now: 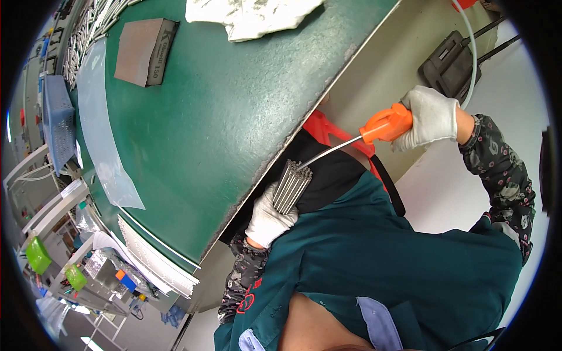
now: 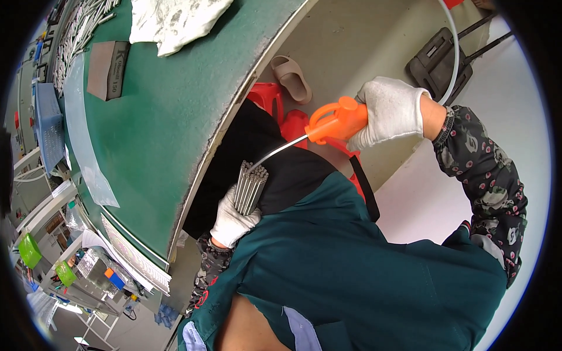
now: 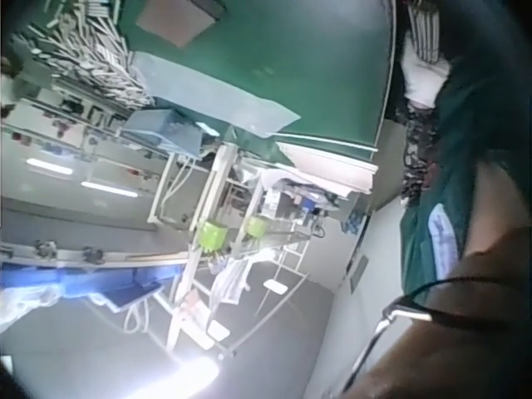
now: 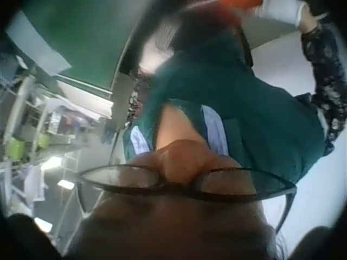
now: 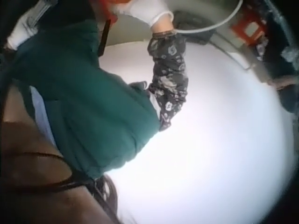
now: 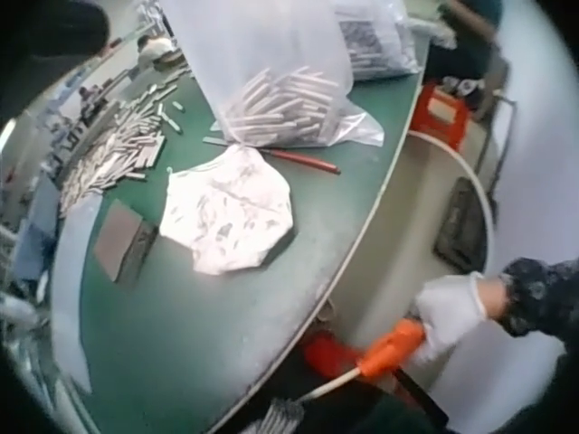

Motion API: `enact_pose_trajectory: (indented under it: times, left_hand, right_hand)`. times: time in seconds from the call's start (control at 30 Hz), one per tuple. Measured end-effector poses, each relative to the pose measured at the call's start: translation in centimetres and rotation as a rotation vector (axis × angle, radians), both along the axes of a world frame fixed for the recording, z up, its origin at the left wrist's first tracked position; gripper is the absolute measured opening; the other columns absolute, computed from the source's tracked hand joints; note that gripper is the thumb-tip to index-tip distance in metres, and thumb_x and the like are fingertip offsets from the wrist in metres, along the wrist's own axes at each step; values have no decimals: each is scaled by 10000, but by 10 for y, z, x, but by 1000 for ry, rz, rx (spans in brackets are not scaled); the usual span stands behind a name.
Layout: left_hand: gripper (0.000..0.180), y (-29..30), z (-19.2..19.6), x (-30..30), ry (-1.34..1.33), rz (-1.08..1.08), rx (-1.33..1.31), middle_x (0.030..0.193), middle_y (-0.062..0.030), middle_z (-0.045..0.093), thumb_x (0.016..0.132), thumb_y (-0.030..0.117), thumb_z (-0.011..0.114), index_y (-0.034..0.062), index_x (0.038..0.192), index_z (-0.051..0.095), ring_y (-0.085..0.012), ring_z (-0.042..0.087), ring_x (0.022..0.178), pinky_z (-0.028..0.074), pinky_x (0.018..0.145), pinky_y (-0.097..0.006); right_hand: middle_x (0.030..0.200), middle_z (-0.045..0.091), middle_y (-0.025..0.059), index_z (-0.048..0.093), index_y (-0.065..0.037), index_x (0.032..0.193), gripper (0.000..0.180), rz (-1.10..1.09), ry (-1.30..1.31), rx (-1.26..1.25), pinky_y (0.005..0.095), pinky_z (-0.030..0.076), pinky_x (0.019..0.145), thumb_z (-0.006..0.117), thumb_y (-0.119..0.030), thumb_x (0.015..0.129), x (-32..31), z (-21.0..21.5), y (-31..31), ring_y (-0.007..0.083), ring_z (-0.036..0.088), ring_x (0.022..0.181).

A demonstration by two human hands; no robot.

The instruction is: Gather thin metal rods from a workspace, align them into a bundle, clean the bundle with an air duster, and place them into a plastic bag.

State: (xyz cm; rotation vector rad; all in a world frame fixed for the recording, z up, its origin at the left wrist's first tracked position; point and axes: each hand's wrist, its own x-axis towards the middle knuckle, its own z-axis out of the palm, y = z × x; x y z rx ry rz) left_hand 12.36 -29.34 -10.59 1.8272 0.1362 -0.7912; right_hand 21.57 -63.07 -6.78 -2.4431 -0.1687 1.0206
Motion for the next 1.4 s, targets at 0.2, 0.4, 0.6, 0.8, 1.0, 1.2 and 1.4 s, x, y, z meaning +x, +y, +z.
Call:
enact_pose_trajectory:
  times: [0.2,0.4,0.6,0.8,1.0,1.2,1.4]
  left_hand:
    - [368,4,-1,2,-43,-107,75,830,-18,588,652,-31,547,8,1015,499,-84,555,704,454,638,-211]
    - [378,4,-1,-1,78,-1,-51,836,-15,588,651,-15,556,11,1023,494,-88,555,710,456,640,-214]
    - [375,5,-3,0,-34,-107,28,826,-29,591,656,-3,554,21,1025,497,-98,562,694,461,635,-219]
    - [368,6,0,0,-18,-113,77,828,-26,592,653,-6,556,18,1015,495,-95,561,695,459,632,-217]
    - [366,3,-1,1,-53,-123,36,829,-23,593,656,-25,544,21,1016,494,-93,560,699,458,636,-214]
    - [383,9,-3,-2,-54,-118,11,832,-23,594,656,-28,546,19,1032,492,-89,555,699,455,641,-211]
    - [394,3,3,2,-7,-94,10,846,-19,593,652,-37,540,17,1039,494,-80,552,708,452,644,-205]
  right_hand:
    - [524,538,143,618,-9,656,387,20,-12,10,323,434,475,775,-331,509,0,-2,-1,276,531,473]
    - [522,532,151,620,-8,663,398,-13,46,-34,327,438,480,764,-348,513,1,-10,-2,280,529,473]
    - [521,522,162,611,-2,654,399,14,18,-37,332,434,484,759,-344,511,2,-9,-3,289,521,472]
    - [523,520,167,604,2,641,400,-24,46,51,338,428,483,758,-343,510,-2,-14,-4,296,523,480]
    - [529,534,151,605,0,650,389,-11,94,14,326,434,486,761,-327,509,4,-10,-3,279,531,483]
    - [530,541,137,606,0,649,368,-42,113,150,312,434,479,776,-288,496,1,-8,-8,248,532,471]
    - [512,530,136,601,4,629,380,-34,88,145,313,433,466,772,-308,495,4,-9,-5,250,526,461]
